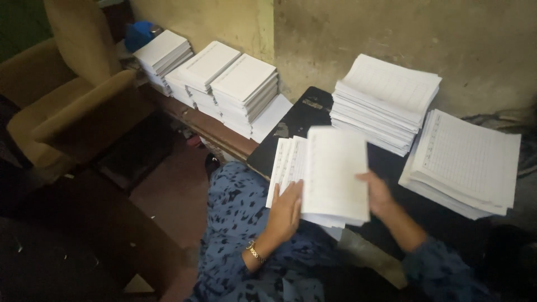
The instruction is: Organizing and stacking printed sheets of paper into different piles on a work surface.
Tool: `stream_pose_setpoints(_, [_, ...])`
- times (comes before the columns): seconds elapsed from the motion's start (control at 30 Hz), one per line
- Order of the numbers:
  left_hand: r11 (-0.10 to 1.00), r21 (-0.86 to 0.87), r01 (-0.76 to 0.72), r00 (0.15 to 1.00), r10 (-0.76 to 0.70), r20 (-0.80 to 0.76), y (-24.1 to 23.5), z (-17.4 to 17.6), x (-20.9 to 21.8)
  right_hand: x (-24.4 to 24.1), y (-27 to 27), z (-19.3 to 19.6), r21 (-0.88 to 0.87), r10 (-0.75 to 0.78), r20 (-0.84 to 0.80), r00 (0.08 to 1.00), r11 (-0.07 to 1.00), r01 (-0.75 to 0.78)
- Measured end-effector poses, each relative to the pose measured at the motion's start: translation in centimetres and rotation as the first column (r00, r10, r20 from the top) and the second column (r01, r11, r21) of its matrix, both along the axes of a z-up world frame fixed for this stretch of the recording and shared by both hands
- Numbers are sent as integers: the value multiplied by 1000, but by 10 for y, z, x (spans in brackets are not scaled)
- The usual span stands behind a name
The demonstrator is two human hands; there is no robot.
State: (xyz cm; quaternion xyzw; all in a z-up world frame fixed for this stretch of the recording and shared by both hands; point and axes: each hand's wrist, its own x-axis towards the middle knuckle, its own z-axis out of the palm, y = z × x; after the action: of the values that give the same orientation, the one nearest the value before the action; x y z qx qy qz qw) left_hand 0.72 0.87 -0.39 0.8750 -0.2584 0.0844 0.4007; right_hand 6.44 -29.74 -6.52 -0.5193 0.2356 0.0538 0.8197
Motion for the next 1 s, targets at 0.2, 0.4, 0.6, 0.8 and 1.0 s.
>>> stream_pose_setpoints(0.2, [963,-264,-61,989,94,115,1,10,0,-15,35,38,-116,283,-35,958,951,-285])
stream_pose_setpoints(0.4, [977,6,211,970,-210,124,0,7,-9,-6,23,8,-146,330,1,944,934,-326])
stream_pose_setpoints(0.6, [975,-10,221,970,-219,104,-2,7,-7,-28,53,83,-91,303,-71,950,947,-309])
stream_pose_setpoints(0.8, [974,-79,211,972,-200,123,3,32,-17,-22,47,69,-26,302,-19,953,953,-302])
stream_pose_setpoints(1.0, [968,-240,76,997,-69,38,2,27,-14,-26,52,85,-100,316,-29,948,943,-317])
